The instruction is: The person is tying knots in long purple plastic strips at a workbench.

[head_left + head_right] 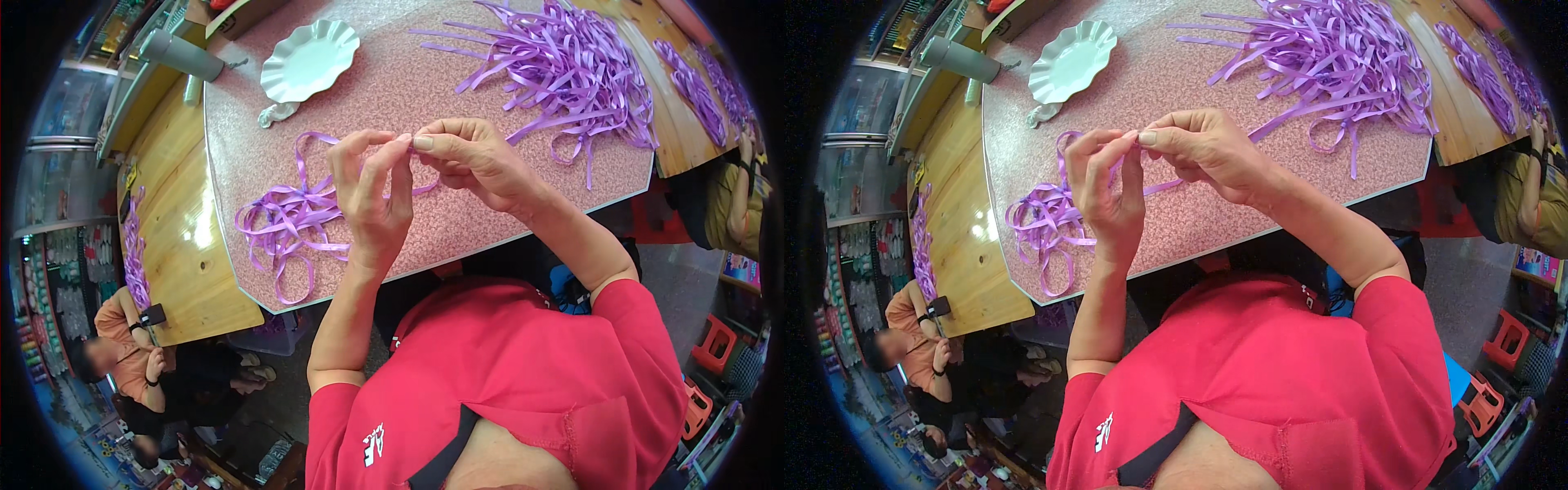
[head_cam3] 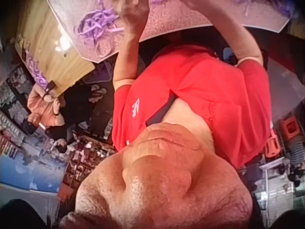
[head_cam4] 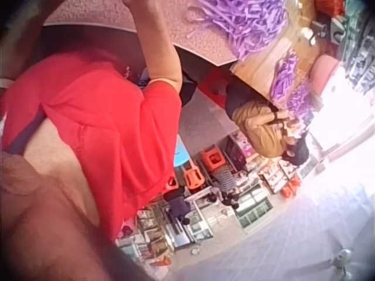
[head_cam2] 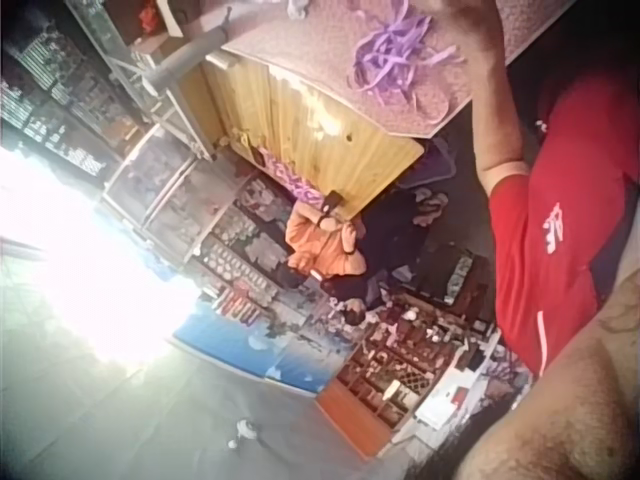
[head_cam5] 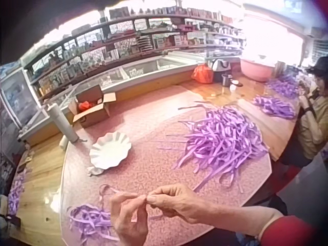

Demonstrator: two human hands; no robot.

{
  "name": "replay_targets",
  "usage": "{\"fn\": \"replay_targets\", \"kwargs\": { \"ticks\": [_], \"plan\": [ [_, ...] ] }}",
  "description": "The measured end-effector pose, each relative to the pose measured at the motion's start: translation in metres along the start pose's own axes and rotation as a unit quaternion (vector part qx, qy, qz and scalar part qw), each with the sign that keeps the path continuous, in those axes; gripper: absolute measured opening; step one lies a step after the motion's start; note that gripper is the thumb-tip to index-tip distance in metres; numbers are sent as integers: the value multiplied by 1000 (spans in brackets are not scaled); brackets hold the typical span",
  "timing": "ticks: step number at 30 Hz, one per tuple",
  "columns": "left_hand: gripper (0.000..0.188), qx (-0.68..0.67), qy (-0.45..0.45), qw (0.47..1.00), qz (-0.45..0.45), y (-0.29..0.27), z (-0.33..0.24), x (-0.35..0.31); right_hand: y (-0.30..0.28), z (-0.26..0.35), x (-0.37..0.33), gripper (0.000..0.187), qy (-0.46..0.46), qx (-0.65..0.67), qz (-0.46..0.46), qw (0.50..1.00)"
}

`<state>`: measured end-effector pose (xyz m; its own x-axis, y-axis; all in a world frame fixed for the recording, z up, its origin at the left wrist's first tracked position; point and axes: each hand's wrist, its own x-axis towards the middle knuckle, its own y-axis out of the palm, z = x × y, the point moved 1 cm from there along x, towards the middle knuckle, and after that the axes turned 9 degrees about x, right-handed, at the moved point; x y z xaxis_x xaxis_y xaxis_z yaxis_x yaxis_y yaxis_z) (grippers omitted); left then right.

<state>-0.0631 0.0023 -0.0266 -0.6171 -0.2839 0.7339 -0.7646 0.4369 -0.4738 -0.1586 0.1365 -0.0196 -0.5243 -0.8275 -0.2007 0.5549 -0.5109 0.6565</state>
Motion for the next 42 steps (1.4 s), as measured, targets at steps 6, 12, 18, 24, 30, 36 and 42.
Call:
{"fn": "replay_targets", "kwargs": {
  "ticks": [6,12,18,24,30,36,42],
  "plan": [
    [26,110,92,989,-27,-1,-4,1,-4,1,-1,15,42,72,2,996],
    [24,112,99,989,-9,-4,-2,3,-7,2,2,19,-24,-63,-20,998],
    [18,-25,-46,997,58,-6,-5,3,-4,18,-4,24,-75,-242,4,967],
    [13,-166,-157,969,99,-7,1,-1,-9,9,-3,18,-149,-296,6,943],
    [13,-161,-146,971,104,-7,3,-3,-7,15,-8,20,-156,-344,-23,926],
    [17,-113,-106,985,78,-8,-6,2,-10,18,-8,21,-121,-283,-18,951],
    [26,122,109,980,114,-14,-7,12,-6,17,-12,19,-120,-287,0,950]
  ]
}}
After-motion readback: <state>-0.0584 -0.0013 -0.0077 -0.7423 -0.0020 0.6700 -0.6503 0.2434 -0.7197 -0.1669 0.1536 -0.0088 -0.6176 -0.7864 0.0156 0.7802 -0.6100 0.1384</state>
